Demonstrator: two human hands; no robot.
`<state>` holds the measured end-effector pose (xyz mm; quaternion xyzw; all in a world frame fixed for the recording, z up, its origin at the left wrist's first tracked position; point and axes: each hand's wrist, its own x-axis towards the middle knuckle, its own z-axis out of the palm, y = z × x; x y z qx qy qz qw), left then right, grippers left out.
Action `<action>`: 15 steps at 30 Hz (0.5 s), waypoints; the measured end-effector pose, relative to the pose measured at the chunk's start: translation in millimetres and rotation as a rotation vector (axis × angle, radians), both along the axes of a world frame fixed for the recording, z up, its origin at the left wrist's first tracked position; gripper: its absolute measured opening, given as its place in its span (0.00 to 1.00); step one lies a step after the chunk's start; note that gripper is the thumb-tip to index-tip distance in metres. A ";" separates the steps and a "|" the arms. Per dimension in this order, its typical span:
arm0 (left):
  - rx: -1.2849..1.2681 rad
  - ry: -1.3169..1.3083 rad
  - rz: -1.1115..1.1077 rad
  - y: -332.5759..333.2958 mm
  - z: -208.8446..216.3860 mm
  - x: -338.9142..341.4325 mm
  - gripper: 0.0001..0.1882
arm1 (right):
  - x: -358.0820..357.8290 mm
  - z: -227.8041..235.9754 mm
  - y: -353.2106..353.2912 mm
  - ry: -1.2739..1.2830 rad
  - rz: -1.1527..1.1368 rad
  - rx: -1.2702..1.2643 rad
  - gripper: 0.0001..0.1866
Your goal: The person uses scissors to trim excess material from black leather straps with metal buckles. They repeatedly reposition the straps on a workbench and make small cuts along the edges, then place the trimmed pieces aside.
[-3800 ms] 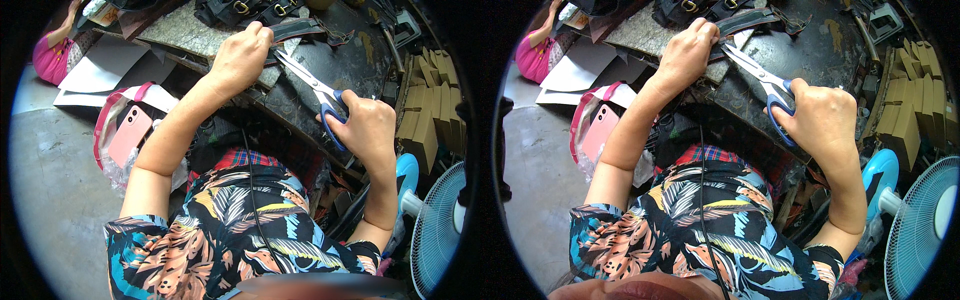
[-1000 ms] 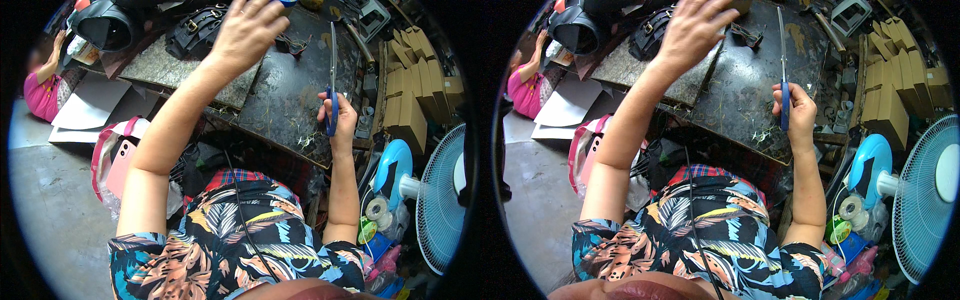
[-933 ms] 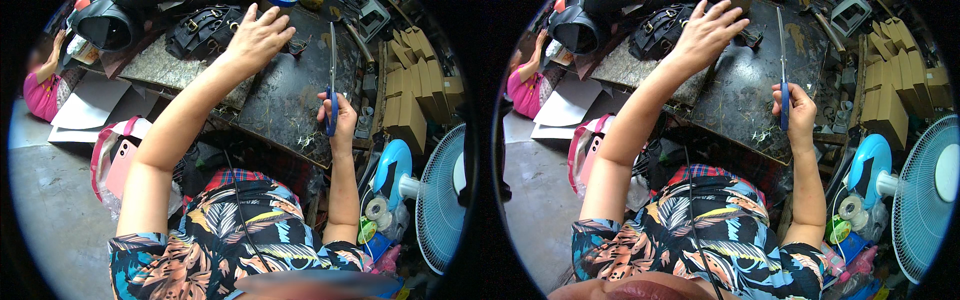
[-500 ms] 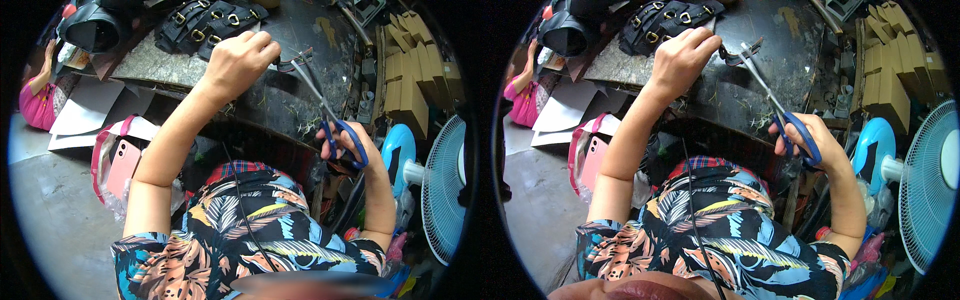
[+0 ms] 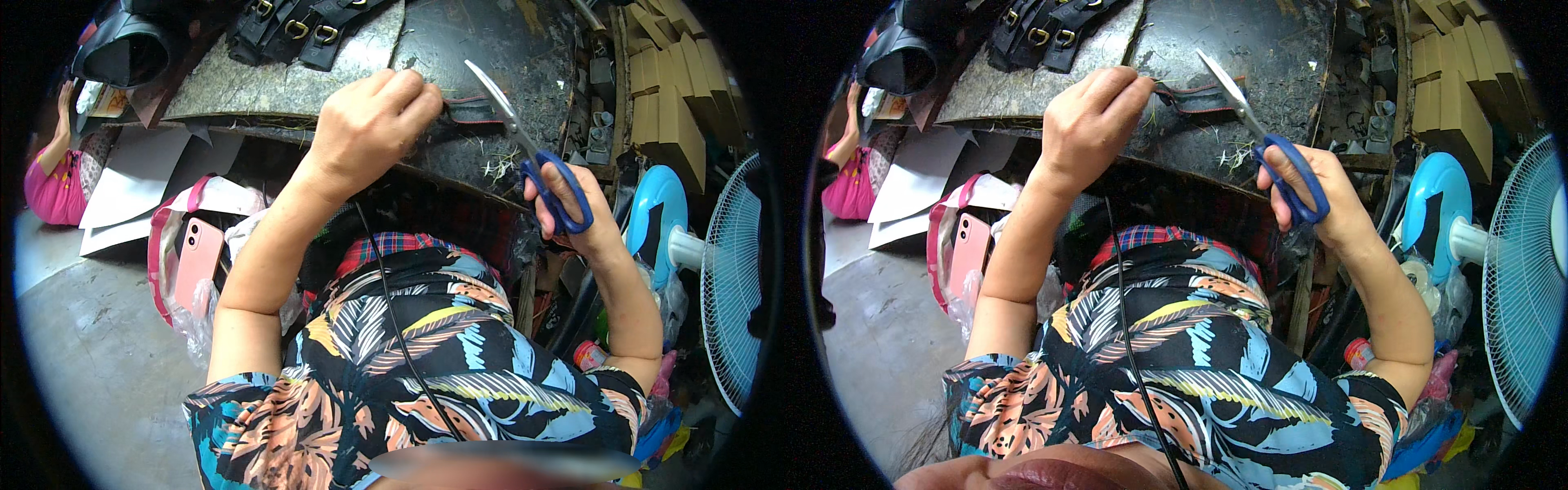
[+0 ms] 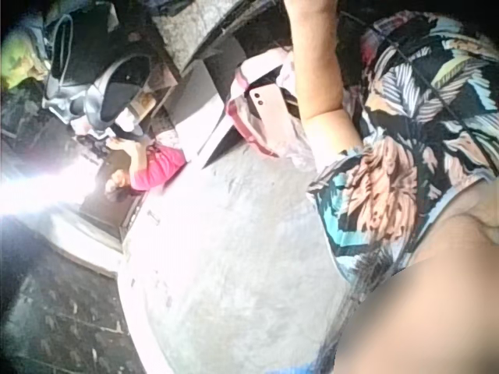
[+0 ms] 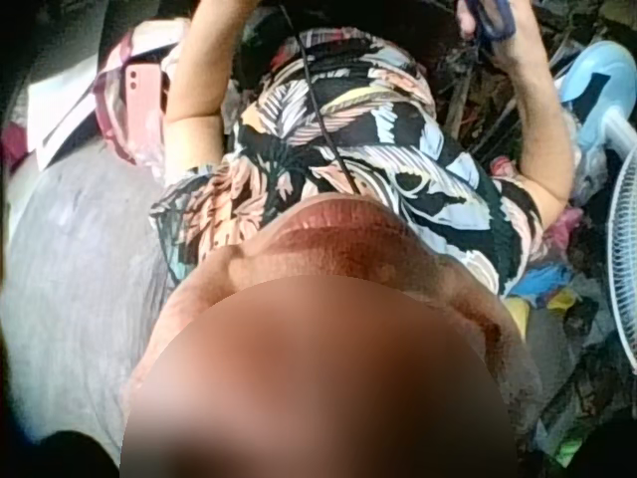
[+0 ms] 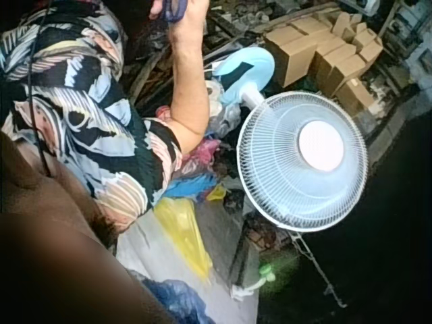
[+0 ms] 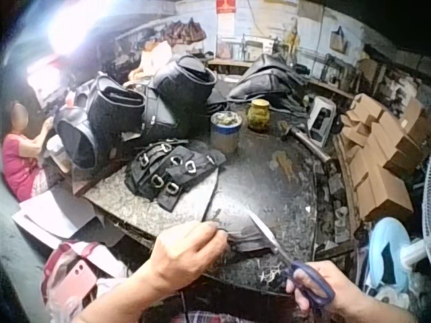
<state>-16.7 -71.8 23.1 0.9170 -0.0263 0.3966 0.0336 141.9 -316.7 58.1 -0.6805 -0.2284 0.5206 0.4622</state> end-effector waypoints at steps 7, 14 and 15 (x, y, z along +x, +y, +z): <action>-1.044 0.135 0.118 12.2 5.6 -30.0 0.09 | 4.0 7.7 -3.8 -0.233 0.070 0.146 0.34; -0.733 0.248 0.454 32.2 1.6 -56.1 0.11 | -7.9 7.2 13.5 -0.686 0.276 0.085 0.16; -0.641 0.231 0.477 32.0 0.6 -57.5 0.12 | -8.8 7.1 17.3 -0.779 0.308 0.101 0.16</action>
